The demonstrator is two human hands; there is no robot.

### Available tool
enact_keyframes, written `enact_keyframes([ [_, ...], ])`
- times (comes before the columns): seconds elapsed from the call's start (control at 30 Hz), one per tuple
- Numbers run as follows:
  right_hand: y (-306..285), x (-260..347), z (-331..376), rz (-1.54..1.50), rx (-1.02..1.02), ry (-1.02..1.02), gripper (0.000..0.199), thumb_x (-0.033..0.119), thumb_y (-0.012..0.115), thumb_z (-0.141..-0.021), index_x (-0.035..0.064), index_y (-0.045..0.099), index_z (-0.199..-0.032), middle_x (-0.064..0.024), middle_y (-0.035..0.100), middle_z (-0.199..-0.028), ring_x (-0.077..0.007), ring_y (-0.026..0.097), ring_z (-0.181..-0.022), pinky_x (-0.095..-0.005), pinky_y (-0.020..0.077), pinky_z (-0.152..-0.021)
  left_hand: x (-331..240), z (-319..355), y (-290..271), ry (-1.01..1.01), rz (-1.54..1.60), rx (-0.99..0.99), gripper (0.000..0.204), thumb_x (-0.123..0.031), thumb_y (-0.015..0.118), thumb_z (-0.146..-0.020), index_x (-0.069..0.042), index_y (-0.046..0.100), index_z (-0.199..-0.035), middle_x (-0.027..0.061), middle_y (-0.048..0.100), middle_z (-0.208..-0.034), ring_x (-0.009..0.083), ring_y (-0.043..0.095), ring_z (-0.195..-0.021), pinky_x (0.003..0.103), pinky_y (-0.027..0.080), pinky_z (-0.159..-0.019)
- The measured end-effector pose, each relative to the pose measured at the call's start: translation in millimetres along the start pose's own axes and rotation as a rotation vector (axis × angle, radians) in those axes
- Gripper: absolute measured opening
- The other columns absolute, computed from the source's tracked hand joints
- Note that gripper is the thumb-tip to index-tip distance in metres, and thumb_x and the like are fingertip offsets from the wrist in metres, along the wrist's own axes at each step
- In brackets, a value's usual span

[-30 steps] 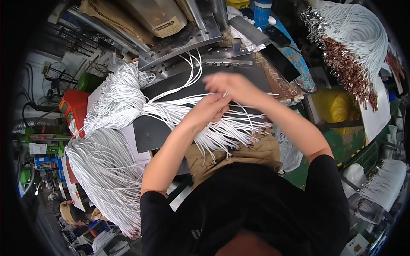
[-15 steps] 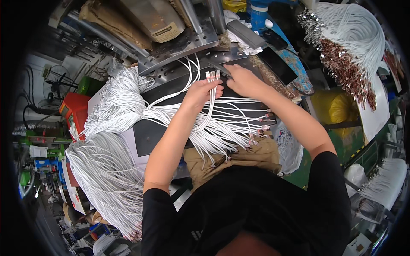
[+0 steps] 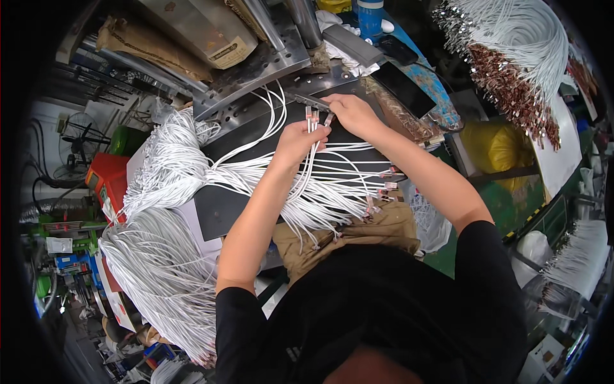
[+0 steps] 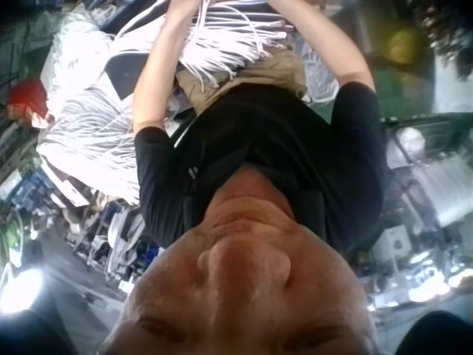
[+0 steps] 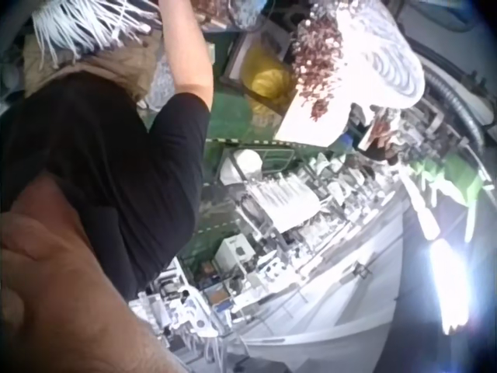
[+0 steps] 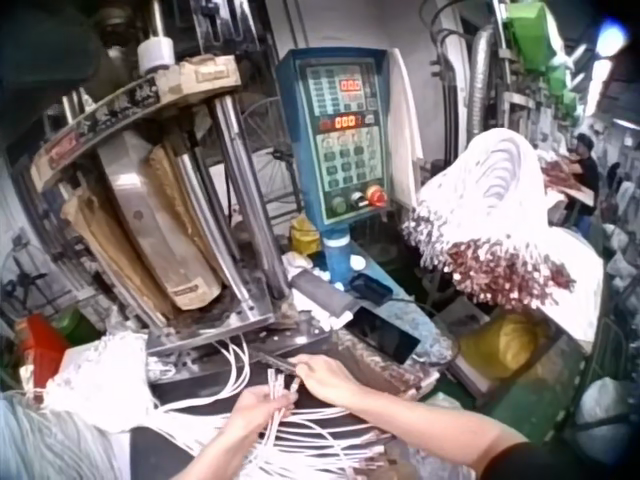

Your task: Arranging and inserting bundles of white cables into an assembly fixture for processing.

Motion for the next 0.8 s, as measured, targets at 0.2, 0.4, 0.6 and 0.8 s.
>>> enact_keyframes([
  [0.2, 1, 3, -1, 0.033, 0.037, -0.041, 0.039, 0.026, 0.058, -0.088, -0.0002, 0.071, -0.114, -0.0139, 0.074, -0.091, -0.0235, 0.071, -0.082, -0.0342, 0.0528, -0.08, -10, 8, 1, 0.035, 0.062, -0.059, 0.025, -0.022, 0.072, -0.092, 0.0, 0.07, -0.105, 0.0007, 0.067, -0.084, 0.0072, 0.063, -0.072, 0.02, 0.051, -0.069],
  [0.4, -3, -5, -7, -0.197, 0.163, 0.051, 0.036, 0.017, 0.068, -0.082, -0.0034, 0.07, -0.111, -0.0092, 0.073, -0.085, -0.014, 0.066, -0.076, -0.0274, 0.0511, -0.071, -1, 6, -15, -0.08, 0.118, 0.002, 0.027, -0.022, 0.07, -0.093, -0.002, 0.072, -0.111, -0.0009, 0.064, -0.078, 0.0072, 0.057, -0.063, 0.018, 0.044, -0.059],
  [0.6, 5, -16, -10, -0.279, 0.23, 0.054, 0.036, 0.017, 0.069, -0.082, -0.0038, 0.069, -0.111, -0.0073, 0.071, -0.084, -0.013, 0.064, -0.075, -0.027, 0.0502, -0.069, -1, 0, -1, -0.154, -0.04, 0.158, 0.027, -0.023, 0.066, -0.097, 0.0, 0.073, -0.108, -0.0031, 0.06, -0.071, 0.0054, 0.048, -0.054, 0.02, 0.037, -0.05],
  [0.8, 8, -17, -11, -0.216, 0.228, -0.027, 0.037, 0.018, 0.07, -0.083, -0.0041, 0.069, -0.113, -0.0104, 0.073, -0.091, -0.0148, 0.067, -0.082, -0.0279, 0.051, -0.075, -7, 3, 8, -0.173, 0.012, 0.173, 0.029, -0.026, 0.064, -0.098, 0.0, 0.072, -0.108, -0.0037, 0.059, -0.07, 0.0053, 0.049, -0.053, 0.019, 0.037, -0.051],
])
Point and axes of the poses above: each hand's wrist, its own z-axis away from the middle knuckle, its own y-axis out of the palm, x = y × z, the point moved 9 cm from there along -z, towards the middle knuckle
